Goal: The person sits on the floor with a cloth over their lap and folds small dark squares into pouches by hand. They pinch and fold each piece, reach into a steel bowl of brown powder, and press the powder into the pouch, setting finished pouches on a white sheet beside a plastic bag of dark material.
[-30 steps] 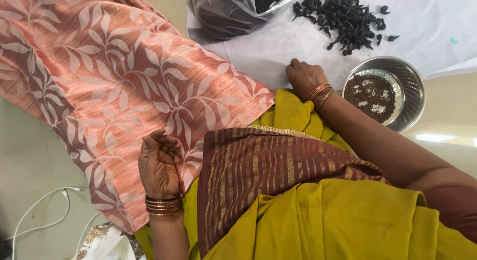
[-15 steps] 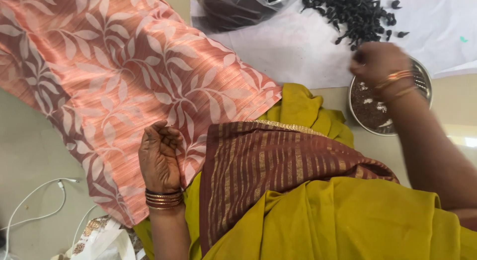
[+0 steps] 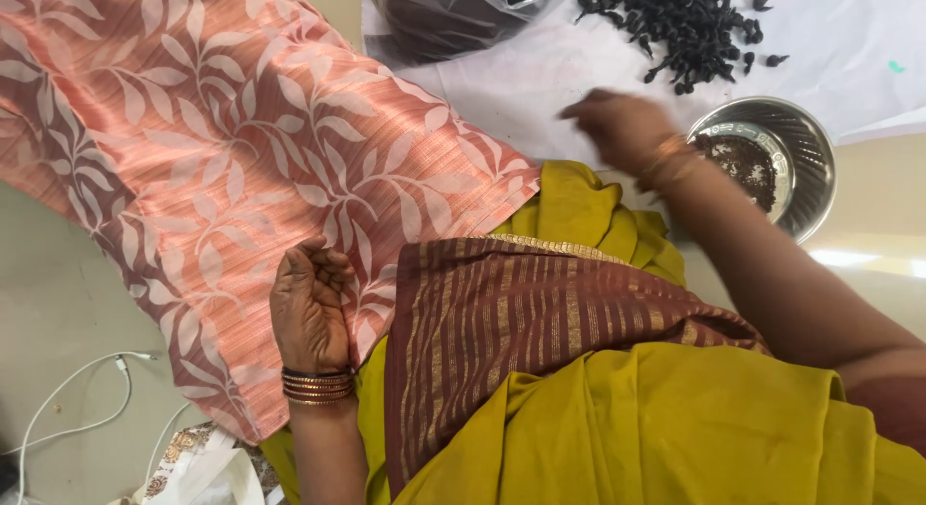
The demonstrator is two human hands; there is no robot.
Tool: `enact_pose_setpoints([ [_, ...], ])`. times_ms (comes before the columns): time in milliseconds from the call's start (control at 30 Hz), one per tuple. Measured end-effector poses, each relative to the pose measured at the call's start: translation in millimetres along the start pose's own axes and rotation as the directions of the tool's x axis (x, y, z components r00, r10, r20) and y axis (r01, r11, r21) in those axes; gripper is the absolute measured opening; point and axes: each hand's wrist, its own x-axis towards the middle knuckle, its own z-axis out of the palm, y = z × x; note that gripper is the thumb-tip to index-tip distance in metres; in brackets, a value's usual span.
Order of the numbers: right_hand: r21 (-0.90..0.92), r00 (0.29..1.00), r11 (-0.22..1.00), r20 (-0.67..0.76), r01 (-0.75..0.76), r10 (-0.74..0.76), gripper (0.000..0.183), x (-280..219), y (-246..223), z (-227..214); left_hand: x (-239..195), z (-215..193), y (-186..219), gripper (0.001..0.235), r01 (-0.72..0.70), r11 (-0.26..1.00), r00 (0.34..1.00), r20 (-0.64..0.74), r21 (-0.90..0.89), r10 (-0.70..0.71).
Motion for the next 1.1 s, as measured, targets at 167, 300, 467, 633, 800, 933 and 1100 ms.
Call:
enact_pose_setpoints([
  [167, -0.180, 0.977, 0.961, 0.091, 0.209, -0.195, 0.049, 32, -12, 60, -2, 3, 1, 0.034, -0.007, 1.000, 1.000, -0.019, 0.028, 0.007],
  [300, -0.296, 0.961, 0.915, 0.125, 0.274, -0.248, 0.052, 42, -7, 78, 3, 0, -2, 0.034, 0.000, 1.000, 1.000, -0.018, 0.021, 0.000],
  [467, -0.322, 0.962, 0.907, 0.104, 0.273, -0.253, 0.045, 40, -2, 80, 4, 1, -3, 0.034, 0.007, 1.000, 1.000, -0.022, 0.027, -0.007],
  [633, -0.328, 0.933, 0.883, -0.016, 0.335, -0.360, 0.033, 42, 16, 88, 4, -2, -5, 0.034, -0.012, 1.000, 1.000, -0.025, 0.013, 0.012],
  [800, -0.365, 0.936, 0.879, -0.053, 0.306, -0.347, 0.011, 44, 13, 86, 3, 0, -4, 0.033, -0.131, 0.990, 0.987, -0.103, -0.055, 0.124],
  [933, -0.400, 0.962, 0.884, -0.023, 0.240, -0.272, 0.013, 51, 25, 101, 1, 3, -1, 0.031, -0.194, 0.976, 0.976, -0.118, -0.103, 0.181],
  [1100, -0.398, 0.990, 0.908, 0.013, 0.132, -0.138, 0.024, 55, 25, 107, 3, -2, -8, 0.023, -0.344, 0.939, 0.917, -0.208, 0.018, 0.340],
])
